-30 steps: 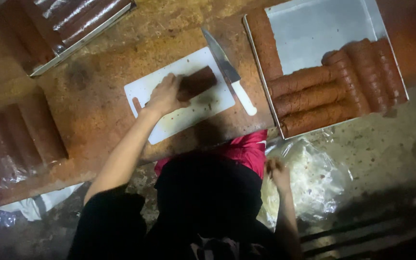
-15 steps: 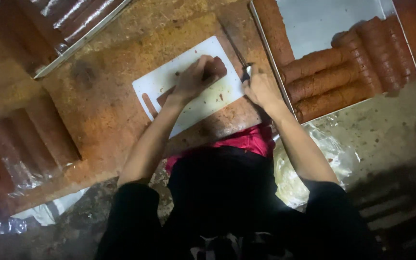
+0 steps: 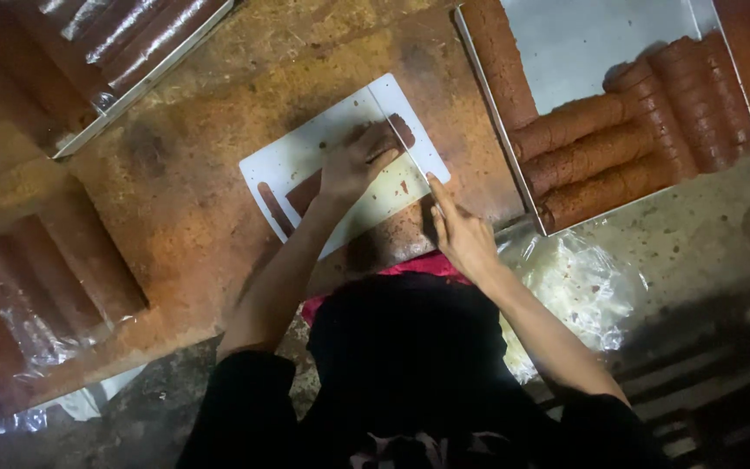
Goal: Slicing a long brown food roll on a cutting board and placing the pieces into a metal tray.
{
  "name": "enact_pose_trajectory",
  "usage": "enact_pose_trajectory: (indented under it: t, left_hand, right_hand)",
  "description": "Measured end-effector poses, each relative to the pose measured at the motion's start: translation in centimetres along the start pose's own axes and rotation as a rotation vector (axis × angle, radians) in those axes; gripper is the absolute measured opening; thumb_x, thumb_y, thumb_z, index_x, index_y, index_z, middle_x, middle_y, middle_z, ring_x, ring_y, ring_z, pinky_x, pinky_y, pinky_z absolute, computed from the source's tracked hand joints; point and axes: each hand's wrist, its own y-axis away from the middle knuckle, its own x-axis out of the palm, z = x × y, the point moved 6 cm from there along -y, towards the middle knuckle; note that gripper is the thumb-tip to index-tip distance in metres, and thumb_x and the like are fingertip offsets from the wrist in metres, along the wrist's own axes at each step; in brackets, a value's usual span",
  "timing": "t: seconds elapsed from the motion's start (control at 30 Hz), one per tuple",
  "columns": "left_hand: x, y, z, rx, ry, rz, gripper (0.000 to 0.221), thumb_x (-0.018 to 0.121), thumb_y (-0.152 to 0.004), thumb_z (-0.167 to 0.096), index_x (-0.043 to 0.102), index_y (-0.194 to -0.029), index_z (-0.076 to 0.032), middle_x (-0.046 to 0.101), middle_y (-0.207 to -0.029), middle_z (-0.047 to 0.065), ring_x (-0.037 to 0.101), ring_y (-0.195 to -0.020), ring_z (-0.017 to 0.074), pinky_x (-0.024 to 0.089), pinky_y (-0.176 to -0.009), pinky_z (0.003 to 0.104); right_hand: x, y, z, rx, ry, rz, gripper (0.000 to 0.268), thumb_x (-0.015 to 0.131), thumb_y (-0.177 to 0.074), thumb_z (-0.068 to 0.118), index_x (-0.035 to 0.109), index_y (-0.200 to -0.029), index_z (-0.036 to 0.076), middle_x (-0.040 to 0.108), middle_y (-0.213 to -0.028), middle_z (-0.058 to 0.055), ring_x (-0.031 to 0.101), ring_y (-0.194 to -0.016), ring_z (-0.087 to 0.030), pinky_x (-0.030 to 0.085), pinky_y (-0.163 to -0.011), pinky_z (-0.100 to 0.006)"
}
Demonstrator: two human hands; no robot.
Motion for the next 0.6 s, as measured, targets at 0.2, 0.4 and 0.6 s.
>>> enact_pose_trajectory:
  t: [0.2,0.4,0.6]
  left_hand:
    - [1.3,-1.1,0.7,-0.111,0.006,0.101,0.042,0.076,-0.093,-0.047,0.069,-0.116,-0.013,0.072,-0.113,0.013,0.071,-0.108,0.0322,0.054,-0.089,0.04]
    - [2.9,-0.8,4.2,-0.174,-0.028,0.195,0.047,0.071,-0.087,-0.068,0.07,-0.119,-0.034,0.072,-0.122,-0.002,0.07,-0.115,0.0266,0.057,-0.093,0.038]
    - [3.2,-1.0,4.5,-0.136,0.031,0.242,0.03,0.071,-0.095,-0.057,0.065,-0.118,-0.039,0.07,-0.116,-0.008,0.07,-0.113,0.0223,0.058,-0.089,0.038]
  right_hand:
    - [0.4,-0.4,-0.4,-0.029,-0.005,-0.024,0.055,0.037,-0.107,0.035,0.025,-0.159,0.045,0.07,-0.095,-0.04,0.069,-0.09,-0.057,0.056,-0.084,-0.062]
    - [0.1,-7.1,3.0,-0.185,-0.089,-0.16,0.054,0.043,-0.109,0.033,0.027,-0.159,0.043,0.069,-0.093,-0.04,0.069,-0.088,-0.056,0.059,-0.078,-0.06]
    - [1.6,-7.1,1.1,-0.132,-0.085,-0.05,0.054,0.039,-0.109,0.037,0.02,-0.158,0.052,0.073,-0.107,-0.03,0.069,-0.101,-0.052,0.054,-0.092,-0.062]
